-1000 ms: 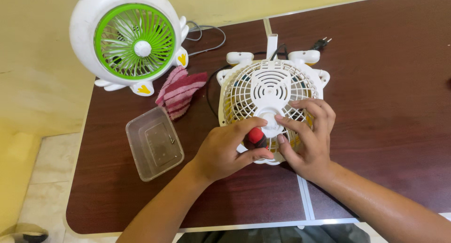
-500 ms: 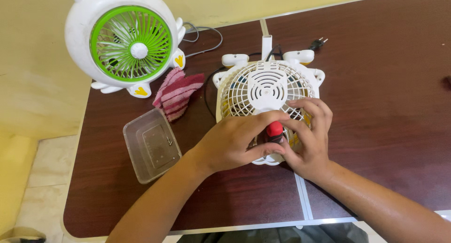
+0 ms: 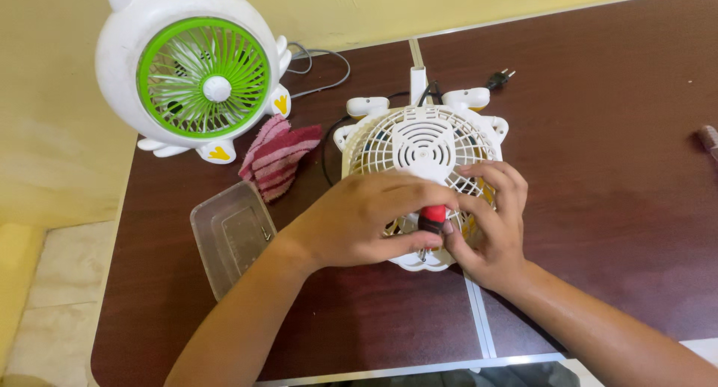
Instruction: The person reassembles a small electric fan by attaching the front grille, securing the central cap, and then fastening the rear grille with screws using a screwdriver. The fan is placed upright on the table after assembly.
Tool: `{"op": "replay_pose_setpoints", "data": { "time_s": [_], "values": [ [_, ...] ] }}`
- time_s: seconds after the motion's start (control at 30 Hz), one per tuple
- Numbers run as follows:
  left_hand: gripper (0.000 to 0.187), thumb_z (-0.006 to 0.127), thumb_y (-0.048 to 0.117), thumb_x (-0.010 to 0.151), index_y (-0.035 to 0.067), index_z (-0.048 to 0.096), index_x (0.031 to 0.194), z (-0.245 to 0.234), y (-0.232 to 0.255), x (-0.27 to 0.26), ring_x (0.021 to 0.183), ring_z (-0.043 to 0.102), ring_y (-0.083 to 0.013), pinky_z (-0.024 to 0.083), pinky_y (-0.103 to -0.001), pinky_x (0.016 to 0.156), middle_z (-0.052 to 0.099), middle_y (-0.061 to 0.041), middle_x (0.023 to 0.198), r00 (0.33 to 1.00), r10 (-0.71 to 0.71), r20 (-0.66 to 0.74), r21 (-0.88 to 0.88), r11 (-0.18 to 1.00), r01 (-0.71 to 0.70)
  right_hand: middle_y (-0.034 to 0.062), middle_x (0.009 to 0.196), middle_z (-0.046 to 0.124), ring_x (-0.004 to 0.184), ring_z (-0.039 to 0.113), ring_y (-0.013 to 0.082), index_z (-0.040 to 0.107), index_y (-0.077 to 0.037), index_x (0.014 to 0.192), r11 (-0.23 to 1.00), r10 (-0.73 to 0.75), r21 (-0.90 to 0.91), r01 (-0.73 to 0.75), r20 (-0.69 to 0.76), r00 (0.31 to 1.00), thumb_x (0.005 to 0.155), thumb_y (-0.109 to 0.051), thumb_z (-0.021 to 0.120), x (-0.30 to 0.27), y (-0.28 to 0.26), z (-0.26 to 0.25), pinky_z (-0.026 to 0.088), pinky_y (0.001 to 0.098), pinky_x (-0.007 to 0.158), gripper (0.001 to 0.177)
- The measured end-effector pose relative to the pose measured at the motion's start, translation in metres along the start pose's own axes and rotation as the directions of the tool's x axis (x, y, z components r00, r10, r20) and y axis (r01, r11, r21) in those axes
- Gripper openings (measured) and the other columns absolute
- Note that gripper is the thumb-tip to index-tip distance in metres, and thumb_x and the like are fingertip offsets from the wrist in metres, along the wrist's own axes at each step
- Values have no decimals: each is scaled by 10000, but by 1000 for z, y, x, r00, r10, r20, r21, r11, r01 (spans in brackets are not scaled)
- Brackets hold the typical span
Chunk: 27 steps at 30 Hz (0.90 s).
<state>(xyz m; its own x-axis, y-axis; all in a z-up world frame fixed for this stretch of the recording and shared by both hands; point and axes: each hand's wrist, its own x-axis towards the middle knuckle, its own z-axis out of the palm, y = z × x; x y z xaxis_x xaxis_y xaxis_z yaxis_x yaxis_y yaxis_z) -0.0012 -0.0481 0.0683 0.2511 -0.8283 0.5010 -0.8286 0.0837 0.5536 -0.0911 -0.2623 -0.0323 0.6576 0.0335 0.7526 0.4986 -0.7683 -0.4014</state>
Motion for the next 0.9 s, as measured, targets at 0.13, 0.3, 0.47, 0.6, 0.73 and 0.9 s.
{"op": "replay_pose_setpoints", "data": {
  "time_s": [0.13, 0.3, 0.47, 0.6, 0.73, 0.9],
  "values": [
    [452, 822, 279, 873, 166, 664, 1281, -3, -11, 2, 1107, 656, -254, 523, -409, 997, 693, -23, 1070, 998, 66, -18, 38, 997, -66, 168, 1379, 530, 1353, 418, 392, 654, -61, 1086, 1000, -6, 2, 6, 10, 1000, 766, -103, 754, 0, -1, 0, 348, 528, 1148, 338],
    [448, 821, 222, 914, 160, 654, 1325, 0, -21, -2, 1083, 681, -195, 543, -344, 987, 710, 1, 1144, 998, 10, 57, -296, 955, 8, 167, 1381, 540, 1353, 417, 391, 661, -55, 1093, 1000, -20, -5, 20, 3, 1000, 781, -90, 749, 4, -1, 0, 361, 508, 1158, 326],
    [411, 823, 154, 913, 169, 677, 1297, -5, -25, -6, 1036, 694, -180, 513, -364, 1026, 710, 13, 1055, 995, 26, 101, -305, 952, 6, 143, 1347, 554, 1329, 435, 369, 706, -76, 1128, 999, -21, -33, 23, 48, 999, 780, -105, 760, 9, -6, -6, 356, 499, 1141, 353],
    [434, 798, 120, 917, 173, 663, 1326, -5, -24, -7, 1062, 680, -183, 490, -372, 1075, 703, 12, 1063, 995, 30, 91, -289, 957, -3, 140, 1345, 552, 1328, 427, 371, 704, -84, 1142, 1000, -17, -14, 17, 52, 998, 785, -125, 754, 13, -7, -7, 355, 496, 1142, 362],
    [427, 779, 116, 921, 187, 666, 1326, -5, -27, -7, 1018, 696, -154, 501, -347, 1025, 707, 35, 1071, 993, 2, 120, -305, 952, 34, 146, 1344, 554, 1324, 432, 380, 701, -78, 1118, 1000, -18, -19, 19, 80, 997, 735, -134, 746, 16, -6, -11, 346, 507, 1134, 389],
    [413, 766, 117, 948, 185, 637, 1335, -4, -33, -8, 1136, 674, -184, 499, -350, 1077, 705, -3, 1176, 994, 60, 94, -320, 947, -27, 182, 1361, 561, 1334, 504, 401, 674, -49, 1136, 997, -57, 58, 53, 76, 995, 820, -104, 714, 22, -6, -17, 416, 507, 1144, 323]
  ]
}}
